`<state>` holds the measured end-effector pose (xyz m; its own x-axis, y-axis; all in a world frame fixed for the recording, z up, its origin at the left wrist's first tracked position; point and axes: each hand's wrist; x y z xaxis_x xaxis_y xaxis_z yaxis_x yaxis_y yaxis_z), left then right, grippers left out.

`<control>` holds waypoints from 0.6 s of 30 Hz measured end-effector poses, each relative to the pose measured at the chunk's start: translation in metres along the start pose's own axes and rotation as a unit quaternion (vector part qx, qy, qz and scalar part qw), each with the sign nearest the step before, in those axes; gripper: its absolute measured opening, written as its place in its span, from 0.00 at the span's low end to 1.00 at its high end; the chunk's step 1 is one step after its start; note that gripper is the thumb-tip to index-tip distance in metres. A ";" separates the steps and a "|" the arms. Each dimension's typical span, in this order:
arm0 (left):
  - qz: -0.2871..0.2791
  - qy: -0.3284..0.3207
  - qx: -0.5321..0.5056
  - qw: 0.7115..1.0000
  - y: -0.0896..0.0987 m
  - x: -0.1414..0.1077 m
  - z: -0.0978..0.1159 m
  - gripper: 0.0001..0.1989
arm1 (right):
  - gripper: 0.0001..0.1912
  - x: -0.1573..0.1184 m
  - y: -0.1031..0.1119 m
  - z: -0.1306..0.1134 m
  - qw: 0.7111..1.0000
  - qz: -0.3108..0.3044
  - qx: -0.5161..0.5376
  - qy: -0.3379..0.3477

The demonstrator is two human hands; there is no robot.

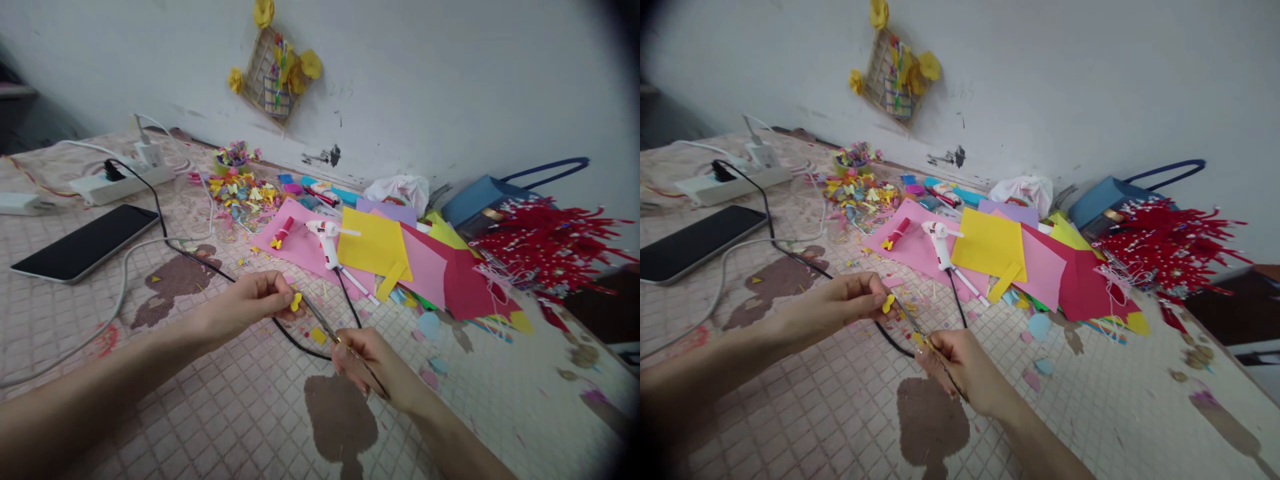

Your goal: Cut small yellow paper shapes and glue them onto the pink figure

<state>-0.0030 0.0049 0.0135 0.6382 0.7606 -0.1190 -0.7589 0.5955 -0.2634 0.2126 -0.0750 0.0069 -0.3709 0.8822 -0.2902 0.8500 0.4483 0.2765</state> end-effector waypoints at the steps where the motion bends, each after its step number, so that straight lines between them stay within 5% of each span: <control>1: 0.001 -0.001 0.000 1.000 0.000 0.000 0.000 0.08 | 0.26 0.000 0.000 0.000 1.000 0.001 0.000 -0.001; 12: -0.014 -0.002 -0.001 1.000 0.001 0.000 -0.002 0.08 | 0.28 0.003 -0.002 -0.001 1.000 0.026 0.003 -0.005; 18: -0.044 0.062 0.011 0.997 -0.007 -0.003 -0.007 0.09 | 0.23 0.009 -0.006 -0.001 0.995 0.062 0.070 0.020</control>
<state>0.0012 -0.0039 0.0087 0.7128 0.6676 -0.2150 -0.7008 0.6655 -0.2569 0.2041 -0.0699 0.0036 -0.2714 0.9360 -0.2243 0.9330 0.3131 0.1776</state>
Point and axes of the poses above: each hand's wrist, its own x-axis towards the middle knuckle, its own y-axis out of the back of the hand, z = x × y, and after that the axes turned 1 degree about -z, right-handed
